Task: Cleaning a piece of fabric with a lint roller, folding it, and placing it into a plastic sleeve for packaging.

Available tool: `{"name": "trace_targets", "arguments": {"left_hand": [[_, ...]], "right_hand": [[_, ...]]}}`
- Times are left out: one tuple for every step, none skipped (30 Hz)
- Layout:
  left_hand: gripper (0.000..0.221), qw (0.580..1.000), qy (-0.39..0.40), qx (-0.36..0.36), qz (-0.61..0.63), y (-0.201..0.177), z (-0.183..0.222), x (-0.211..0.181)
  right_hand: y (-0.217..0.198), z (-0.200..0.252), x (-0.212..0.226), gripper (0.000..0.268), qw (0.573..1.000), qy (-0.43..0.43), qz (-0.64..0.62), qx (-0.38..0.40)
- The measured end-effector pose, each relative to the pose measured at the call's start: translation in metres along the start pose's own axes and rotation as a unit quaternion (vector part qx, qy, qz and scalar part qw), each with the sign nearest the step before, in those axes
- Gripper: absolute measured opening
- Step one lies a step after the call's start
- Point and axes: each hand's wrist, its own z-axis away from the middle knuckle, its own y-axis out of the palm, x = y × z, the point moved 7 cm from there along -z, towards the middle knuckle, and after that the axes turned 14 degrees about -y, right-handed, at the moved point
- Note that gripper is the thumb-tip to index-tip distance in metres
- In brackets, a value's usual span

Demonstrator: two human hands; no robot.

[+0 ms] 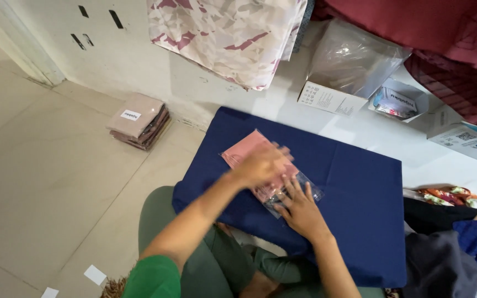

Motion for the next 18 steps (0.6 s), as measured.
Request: {"name": "trace_targets", "arguments": {"left_hand": [[0.047,1.000,-0.001,0.002,0.002,-0.015,-0.001,0.014],[0.047,0.998,-0.022,0.005,-0.063,-0.028,-0.003,0.032],[0.048,0.991,-0.042,0.008,-0.128,-0.040,-0.005,0.049],[0.048,0.991,-0.042,0.011,-0.125,-0.038,0.001,0.051],[0.057,0.981,-0.085,0.086,-0.155,-0.026,0.006,0.061],[0.067,0.962,-0.127,0.160,-0.183,-0.015,0.013,0.071],[0.067,0.962,-0.124,0.162,-0.182,-0.004,0.023,0.058],[0.061,0.972,-0.147,0.066,-0.170,-0.006,0.029,0.047],[0.056,0.973,-0.168,-0.029,-0.156,-0.008,0.040,0.035],[0.056,0.974,-0.165,-0.026,-0.154,-0.016,0.042,0.016],[0.062,0.967,-0.208,0.009,-0.146,-0.021,0.045,0.004],[0.068,0.957,-0.251,0.043,-0.138,-0.026,0.050,-0.009],[0.068,0.958,-0.249,0.046,-0.135,-0.027,0.045,-0.009],[0.063,0.966,-0.208,-0.020,-0.154,-0.037,0.038,-0.016],[0.058,0.967,-0.168,-0.084,-0.171,-0.047,0.035,-0.024],[0.058,0.968,-0.168,-0.081,-0.168,-0.041,0.031,-0.020],[0.057,0.974,-0.147,-0.080,-0.153,-0.036,0.026,-0.017],[0.055,0.979,-0.127,-0.079,-0.137,-0.032,0.022,-0.015]], "right_hand": [[0.001,0.007,-0.003,0.049,1.000,0.002,-0.001,0.002],[0.002,0.015,-0.008,0.053,1.000,0.014,-0.001,0.009],[0.004,0.024,-0.012,0.057,1.000,0.026,-0.002,0.015],[0.005,0.029,-0.020,0.057,0.999,0.029,-0.003,0.016],[0.004,0.034,-0.027,0.050,1.000,0.019,0.001,0.015],[0.003,0.039,-0.035,0.044,1.000,0.009,0.006,0.013],[-0.001,0.044,-0.047,0.044,1.000,0.012,0.006,0.013],[-0.006,0.049,-0.058,0.046,1.000,0.011,0.004,0.002],[-0.010,0.055,-0.068,0.048,1.000,0.011,0.001,-0.008],[-0.011,0.058,-0.077,0.048,1.000,0.016,0.000,-0.008],[-0.015,0.065,-0.094,0.026,0.996,0.084,-0.016,-0.033],[-0.018,0.074,-0.111,0.019,0.986,0.152,-0.032,-0.058],[-0.015,0.066,-0.110,0.019,0.986,0.156,-0.031,-0.056],[-0.026,0.062,-0.111,0.016,0.971,0.179,0.001,-0.157],[-0.035,0.060,-0.109,0.014,0.946,0.199,0.032,-0.255],[-0.040,0.040,-0.088,0.014,0.946,0.202,0.033,-0.251],[-0.046,0.018,-0.064,0.029,0.944,0.194,0.024,-0.265],[-0.053,-0.004,-0.042,0.047,0.942,0.186,0.015,-0.278]]}}
